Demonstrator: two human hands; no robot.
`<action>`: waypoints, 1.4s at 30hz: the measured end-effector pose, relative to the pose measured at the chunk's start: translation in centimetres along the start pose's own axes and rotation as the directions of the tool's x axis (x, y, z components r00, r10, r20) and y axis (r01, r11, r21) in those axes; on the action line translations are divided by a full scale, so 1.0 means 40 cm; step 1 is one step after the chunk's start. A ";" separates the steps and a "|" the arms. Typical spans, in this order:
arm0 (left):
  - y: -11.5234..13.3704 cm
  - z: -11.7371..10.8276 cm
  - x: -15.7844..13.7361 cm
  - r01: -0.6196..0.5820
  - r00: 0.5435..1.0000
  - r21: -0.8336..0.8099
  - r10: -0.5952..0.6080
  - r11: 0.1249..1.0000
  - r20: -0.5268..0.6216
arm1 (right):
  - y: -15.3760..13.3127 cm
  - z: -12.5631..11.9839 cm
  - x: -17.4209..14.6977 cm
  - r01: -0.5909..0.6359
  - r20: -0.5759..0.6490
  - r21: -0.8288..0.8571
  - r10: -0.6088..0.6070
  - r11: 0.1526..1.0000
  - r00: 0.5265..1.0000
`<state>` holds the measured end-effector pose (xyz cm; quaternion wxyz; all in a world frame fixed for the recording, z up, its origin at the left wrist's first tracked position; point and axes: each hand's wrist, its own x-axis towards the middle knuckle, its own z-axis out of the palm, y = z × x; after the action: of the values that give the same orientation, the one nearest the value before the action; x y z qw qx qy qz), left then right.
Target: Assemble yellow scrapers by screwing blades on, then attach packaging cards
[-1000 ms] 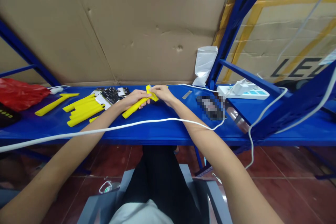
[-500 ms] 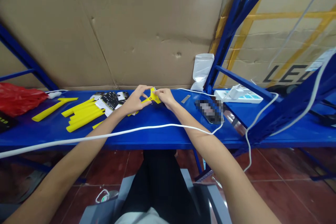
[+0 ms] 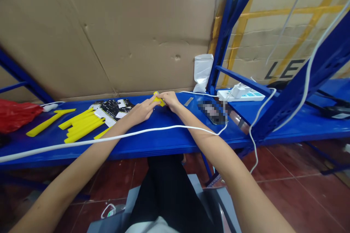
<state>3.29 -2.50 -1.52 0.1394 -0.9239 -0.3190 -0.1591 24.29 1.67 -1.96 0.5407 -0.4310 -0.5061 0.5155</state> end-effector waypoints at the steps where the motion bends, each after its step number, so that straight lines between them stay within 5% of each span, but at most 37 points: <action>1: 0.004 -0.001 0.002 0.008 1.000 -0.004 -0.008 1.000 0.007 | -0.001 -0.001 0.000 0.005 -0.005 0.000 -0.005 1.000 1.000; 7: -0.004 0.004 0.004 0.017 0.995 -0.283 -0.043 0.959 -0.086 | 0.002 -0.001 0.000 0.015 -0.004 -0.028 -0.015 0.999 1.000; 15: 0.011 -0.005 0.018 0.112 0.945 -0.672 -0.288 0.733 -0.157 | -0.008 0.004 0.006 0.086 0.027 -0.110 -0.083 0.990 0.996; 17: -0.001 -0.019 0.021 0.130 0.889 -0.812 -0.430 0.568 -0.158 | -0.018 0.001 0.010 0.145 0.021 -0.140 -0.144 0.979 0.989; 21: -0.049 -0.062 0.016 0.058 0.782 -0.997 -0.623 0.059 0.009 | -0.026 -0.012 0.007 0.279 0.021 -0.308 -0.286 0.910 0.958; 23: -0.066 -0.084 0.012 0.000 0.777 -0.992 -0.625 -0.128 0.081 | -0.022 -0.013 -0.005 0.346 0.103 -0.427 -0.335 0.836 0.937; 26: -0.069 -0.107 0.003 -0.058 0.797 -0.953 -0.589 -0.297 0.135 | -0.010 -0.003 -0.028 0.434 0.305 -0.560 -0.312 0.705 0.900; 32: -0.048 -0.121 -0.016 -0.083 0.848 -0.923 -0.513 -0.375 0.132 | 0.011 0.012 -0.041 0.520 0.501 -0.687 -0.189 0.508 0.845; 42: -0.056 -0.121 -0.023 -0.039 0.857 -0.936 -0.494 -0.350 0.149 | 0.022 0.002 -0.026 0.527 0.507 -0.737 -0.169 0.424 0.845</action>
<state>0.19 -3.06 2.88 -0.6379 -0.5210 -0.2167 -0.5241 24.14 0.73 -2.91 0.2500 -0.4216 -0.8605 0.1391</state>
